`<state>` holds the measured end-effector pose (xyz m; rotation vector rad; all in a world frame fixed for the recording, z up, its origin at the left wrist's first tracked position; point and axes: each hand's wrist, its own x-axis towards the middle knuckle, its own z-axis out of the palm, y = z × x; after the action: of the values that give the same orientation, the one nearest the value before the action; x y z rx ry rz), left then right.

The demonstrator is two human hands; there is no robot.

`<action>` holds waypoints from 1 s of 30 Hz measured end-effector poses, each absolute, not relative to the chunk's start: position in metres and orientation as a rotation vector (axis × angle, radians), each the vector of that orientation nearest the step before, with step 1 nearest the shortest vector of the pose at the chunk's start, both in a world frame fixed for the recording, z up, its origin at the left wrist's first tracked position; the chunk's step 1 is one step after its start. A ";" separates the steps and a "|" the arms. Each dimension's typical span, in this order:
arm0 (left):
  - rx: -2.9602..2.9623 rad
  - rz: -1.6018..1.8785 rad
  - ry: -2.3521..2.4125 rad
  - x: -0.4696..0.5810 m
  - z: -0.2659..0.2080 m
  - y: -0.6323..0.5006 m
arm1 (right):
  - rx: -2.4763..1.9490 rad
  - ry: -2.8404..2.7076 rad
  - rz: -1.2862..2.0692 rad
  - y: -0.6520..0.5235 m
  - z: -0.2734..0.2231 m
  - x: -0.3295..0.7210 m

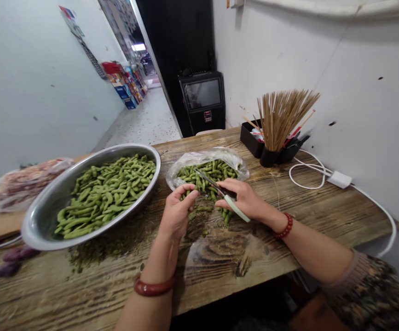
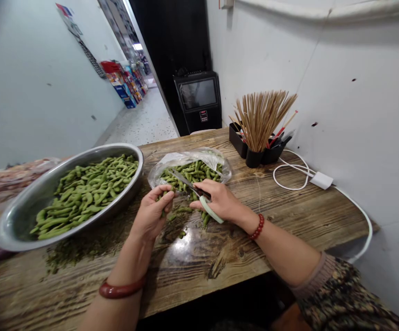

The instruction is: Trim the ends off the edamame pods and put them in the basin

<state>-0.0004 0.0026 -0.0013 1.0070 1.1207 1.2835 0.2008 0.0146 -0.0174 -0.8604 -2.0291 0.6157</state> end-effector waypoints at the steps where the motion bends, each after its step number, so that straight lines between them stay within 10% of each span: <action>1: 1.005 1.299 1.125 -0.001 -0.001 0.003 | -0.857 -2.045 0.626 0.014 -0.017 0.201; 30: 0.789 1.264 0.923 -0.001 0.002 0.004 | -0.840 -2.174 0.652 0.012 -0.019 0.201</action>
<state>-0.0012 0.0040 0.0017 0.7890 0.9226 1.2637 0.2007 0.0121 -0.0191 -0.8403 -2.1735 0.6517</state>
